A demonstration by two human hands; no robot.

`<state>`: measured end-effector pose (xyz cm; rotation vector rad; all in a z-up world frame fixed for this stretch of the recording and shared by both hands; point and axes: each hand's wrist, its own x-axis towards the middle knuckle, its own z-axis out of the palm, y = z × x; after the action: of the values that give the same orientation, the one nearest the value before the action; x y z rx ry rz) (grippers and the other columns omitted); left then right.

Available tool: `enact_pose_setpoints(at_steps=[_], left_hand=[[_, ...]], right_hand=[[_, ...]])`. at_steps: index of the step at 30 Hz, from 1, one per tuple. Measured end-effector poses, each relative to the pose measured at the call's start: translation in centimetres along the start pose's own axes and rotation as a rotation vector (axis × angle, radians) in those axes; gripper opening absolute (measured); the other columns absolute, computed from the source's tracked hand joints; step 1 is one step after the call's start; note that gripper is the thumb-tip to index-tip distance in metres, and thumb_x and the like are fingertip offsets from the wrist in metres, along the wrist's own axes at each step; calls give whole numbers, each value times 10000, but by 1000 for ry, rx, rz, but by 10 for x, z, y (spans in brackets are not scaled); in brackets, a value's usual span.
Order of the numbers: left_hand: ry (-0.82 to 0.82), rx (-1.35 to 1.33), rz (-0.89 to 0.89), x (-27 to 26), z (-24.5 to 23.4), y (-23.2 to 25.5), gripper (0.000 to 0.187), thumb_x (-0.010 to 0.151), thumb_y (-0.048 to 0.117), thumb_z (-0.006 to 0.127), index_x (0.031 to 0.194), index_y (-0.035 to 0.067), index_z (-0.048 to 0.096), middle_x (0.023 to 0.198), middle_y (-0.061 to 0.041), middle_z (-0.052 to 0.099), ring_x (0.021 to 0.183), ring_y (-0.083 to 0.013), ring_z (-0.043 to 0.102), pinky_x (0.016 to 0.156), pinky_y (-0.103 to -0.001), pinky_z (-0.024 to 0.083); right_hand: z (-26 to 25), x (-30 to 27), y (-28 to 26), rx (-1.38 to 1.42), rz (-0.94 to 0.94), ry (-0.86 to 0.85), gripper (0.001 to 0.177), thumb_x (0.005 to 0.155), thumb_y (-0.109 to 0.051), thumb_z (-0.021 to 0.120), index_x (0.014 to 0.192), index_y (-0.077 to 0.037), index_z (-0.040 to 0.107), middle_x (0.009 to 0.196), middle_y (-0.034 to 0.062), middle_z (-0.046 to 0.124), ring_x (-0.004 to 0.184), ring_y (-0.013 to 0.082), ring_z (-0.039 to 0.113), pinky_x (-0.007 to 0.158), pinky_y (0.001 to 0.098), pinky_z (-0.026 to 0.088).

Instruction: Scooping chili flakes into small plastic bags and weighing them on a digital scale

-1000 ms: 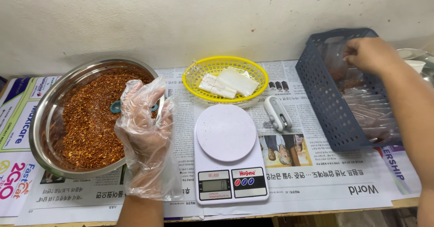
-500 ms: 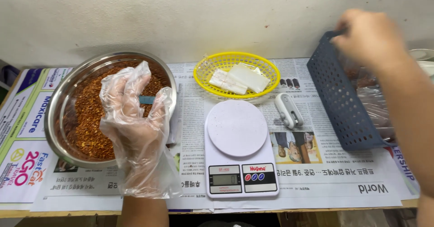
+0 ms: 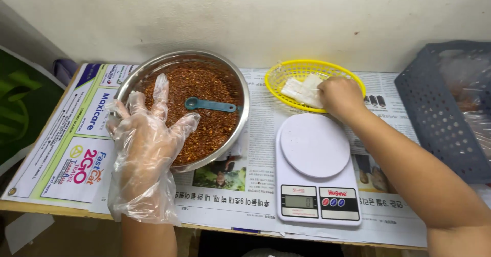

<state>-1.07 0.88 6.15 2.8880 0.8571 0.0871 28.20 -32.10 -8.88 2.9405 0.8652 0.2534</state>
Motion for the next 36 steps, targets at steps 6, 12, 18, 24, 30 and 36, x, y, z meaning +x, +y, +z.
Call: enact_pose_setpoints(at_steps=[6, 12, 18, 24, 30, 36], left_hand=[[-64, -100, -81, 1, -6, -23, 927, 868, 745, 431, 1640, 392, 58, 1690, -185, 96, 1521, -514, -36, 1206, -643, -27], [140, -286, 8, -1, -3, -29, 907, 832, 580, 704, 1610, 334, 308, 1617, -180, 337, 1509, -477, 126, 1200, -556, 177], [135, -801, 399, -21, -20, 31, 343, 823, 215, 822, 1108, 42, 739, 1205, -173, 731, 1205, -271, 669, 1002, -322, 591], [-39, -1463, 116, 26, 61, 77, 357, 786, 223, 908, 1101, 153, 757, 1016, -76, 780, 1010, -207, 739, 966, -382, 580], [64, -1393, 156, 13, 43, 53, 218, 790, 131, 831, 977, 28, 788, 893, -131, 754, 903, -221, 689, 839, -322, 558], [26, -1189, 110, 8, 28, 35, 116, 733, 179, 854, 836, 198, 802, 844, -27, 757, 914, -187, 677, 866, -304, 540]], right_hand=[[-13, -3, 3, 316, 87, 12, 176, 879, -270, 689, 1011, -256, 805, 1106, 5, 740, 1096, 260, 650, 933, 485, 465], [-64, -10, -17, 771, 196, 2, 599, 779, -92, 818, 1331, -270, 668, 1209, 24, 653, 739, 161, 506, 806, 330, 454], [-155, -39, -103, 1523, 145, 21, 698, 799, 58, 735, 1426, -163, 525, 1230, 91, 582, 819, 94, 609, 875, 249, 580], [-112, -26, -168, 2024, 34, 162, 616, 827, 91, 764, 1386, -44, 544, 881, 80, 688, 737, 107, 713, 689, 190, 633], [-123, -47, -214, 1956, -36, 74, 533, 786, 72, 804, 1273, -12, 604, 809, 76, 693, 692, 79, 679, 616, 178, 554], [-129, -23, -209, 1912, -76, -66, 341, 874, -100, 746, 1184, 0, 648, 885, 70, 711, 750, 74, 673, 647, 193, 547]])
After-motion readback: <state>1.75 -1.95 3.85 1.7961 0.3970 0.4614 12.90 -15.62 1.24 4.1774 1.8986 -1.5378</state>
